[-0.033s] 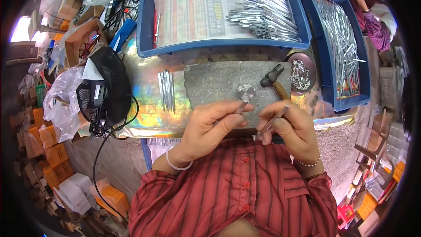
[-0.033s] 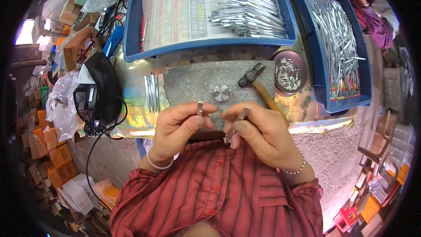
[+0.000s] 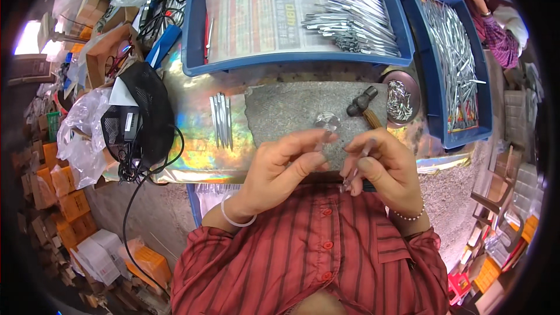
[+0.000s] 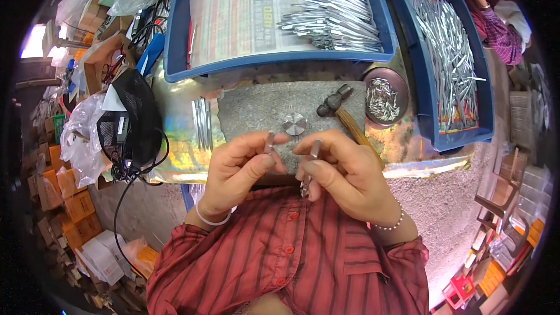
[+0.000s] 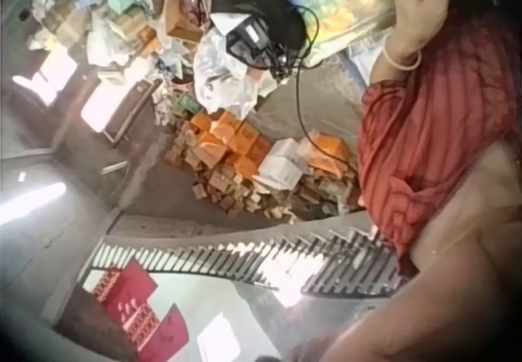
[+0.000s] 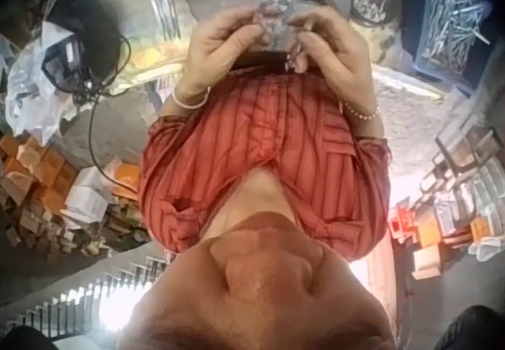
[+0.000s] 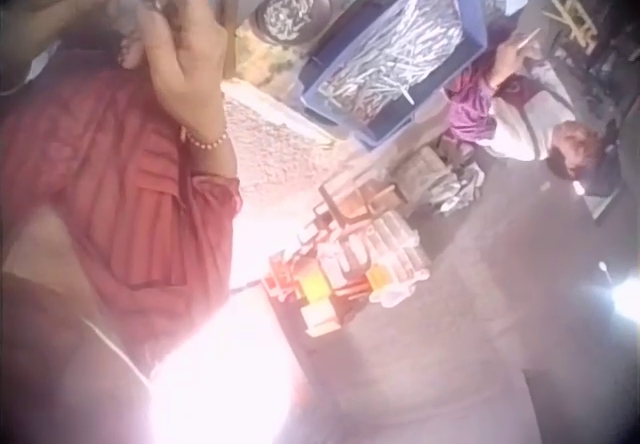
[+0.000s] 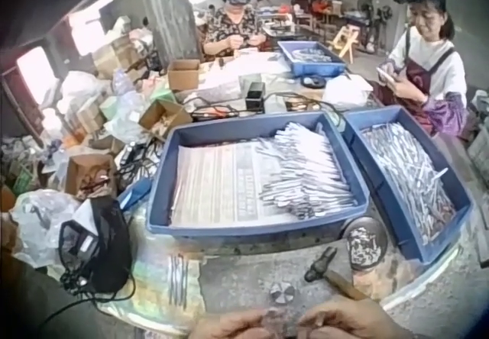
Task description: Manually assembling small metal hardware components using a hammer and a stone anvil block.
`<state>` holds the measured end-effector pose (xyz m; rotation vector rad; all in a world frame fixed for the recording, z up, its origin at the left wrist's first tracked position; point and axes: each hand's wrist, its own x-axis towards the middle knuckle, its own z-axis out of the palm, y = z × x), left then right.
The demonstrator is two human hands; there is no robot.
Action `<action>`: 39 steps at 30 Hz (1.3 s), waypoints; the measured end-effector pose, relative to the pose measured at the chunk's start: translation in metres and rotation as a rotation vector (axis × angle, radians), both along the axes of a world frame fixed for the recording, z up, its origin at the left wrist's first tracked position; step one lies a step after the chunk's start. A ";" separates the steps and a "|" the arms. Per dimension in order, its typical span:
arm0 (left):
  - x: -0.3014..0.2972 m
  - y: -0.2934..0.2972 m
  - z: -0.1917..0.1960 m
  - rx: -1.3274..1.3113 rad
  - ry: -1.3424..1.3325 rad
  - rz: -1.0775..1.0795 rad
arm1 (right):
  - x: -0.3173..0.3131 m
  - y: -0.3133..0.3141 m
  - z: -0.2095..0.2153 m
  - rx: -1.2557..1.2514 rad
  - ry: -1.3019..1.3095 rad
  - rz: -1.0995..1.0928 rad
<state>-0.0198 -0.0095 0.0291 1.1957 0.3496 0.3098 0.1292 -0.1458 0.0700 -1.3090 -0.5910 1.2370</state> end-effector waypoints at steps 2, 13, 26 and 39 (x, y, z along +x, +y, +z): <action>0.000 0.000 0.001 -0.028 0.039 -0.042 | -0.002 0.004 -0.003 0.023 -0.031 0.016; 0.010 -0.002 -0.001 -0.131 0.028 -0.053 | -0.006 0.013 -0.008 -0.050 -0.135 -0.157; 0.018 0.004 0.000 0.373 0.019 -0.080 | -0.003 0.020 -0.013 0.169 -0.716 -0.142; 0.032 0.010 0.003 -0.382 0.255 -0.315 | 0.009 0.027 -0.024 -0.185 -0.102 -0.214</action>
